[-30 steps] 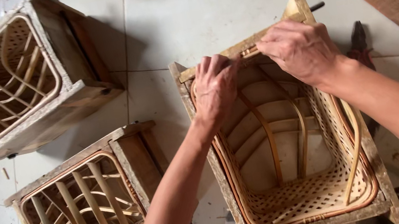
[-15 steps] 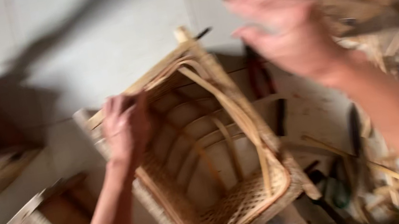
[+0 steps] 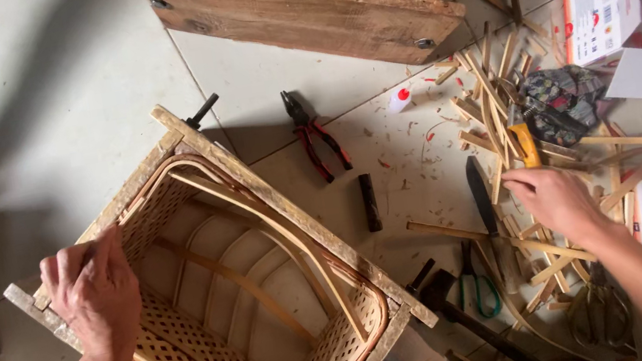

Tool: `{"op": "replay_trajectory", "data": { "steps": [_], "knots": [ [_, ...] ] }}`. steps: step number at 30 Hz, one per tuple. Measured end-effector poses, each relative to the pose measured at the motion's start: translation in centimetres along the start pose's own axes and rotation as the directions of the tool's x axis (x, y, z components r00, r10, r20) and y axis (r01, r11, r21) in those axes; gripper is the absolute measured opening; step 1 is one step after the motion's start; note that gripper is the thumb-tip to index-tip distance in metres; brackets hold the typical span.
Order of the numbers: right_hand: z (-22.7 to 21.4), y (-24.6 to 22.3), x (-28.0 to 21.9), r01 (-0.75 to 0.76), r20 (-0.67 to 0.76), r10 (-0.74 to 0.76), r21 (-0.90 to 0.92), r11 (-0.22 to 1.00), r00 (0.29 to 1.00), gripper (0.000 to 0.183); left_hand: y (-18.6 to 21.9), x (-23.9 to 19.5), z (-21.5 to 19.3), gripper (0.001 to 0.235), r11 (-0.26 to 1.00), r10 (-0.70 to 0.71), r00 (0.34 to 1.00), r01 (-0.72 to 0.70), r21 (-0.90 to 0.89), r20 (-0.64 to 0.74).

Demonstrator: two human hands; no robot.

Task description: The person weaves a rectangular basket using thin wooden strips. They bend and insert strips into a wooden mold, then use a hammer and pliers to secure the edges and trim excess material.

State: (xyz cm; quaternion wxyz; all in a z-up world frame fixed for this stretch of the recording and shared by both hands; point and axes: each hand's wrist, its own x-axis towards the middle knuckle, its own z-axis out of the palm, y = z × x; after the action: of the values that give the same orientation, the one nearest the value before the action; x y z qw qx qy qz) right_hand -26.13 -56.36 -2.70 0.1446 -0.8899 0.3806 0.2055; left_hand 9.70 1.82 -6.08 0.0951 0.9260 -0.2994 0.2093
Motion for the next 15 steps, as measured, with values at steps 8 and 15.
{"op": "replay_trajectory", "data": {
  "steps": [8,15],
  "knots": [
    [3.8,8.5,7.2,0.005,-0.415,0.038,0.102,0.995,0.909,0.079,1.7,2.0,-2.0,0.015,0.999,-0.002,1.0,0.002,-0.043,0.006],
    [2.2,5.8,15.7,-0.096,-0.058,0.107,0.169,0.981,0.993,0.123,4.4,4.2,-4.2,0.013,0.981,-0.128,0.988,0.138,-0.136,0.082]
  ]
}}
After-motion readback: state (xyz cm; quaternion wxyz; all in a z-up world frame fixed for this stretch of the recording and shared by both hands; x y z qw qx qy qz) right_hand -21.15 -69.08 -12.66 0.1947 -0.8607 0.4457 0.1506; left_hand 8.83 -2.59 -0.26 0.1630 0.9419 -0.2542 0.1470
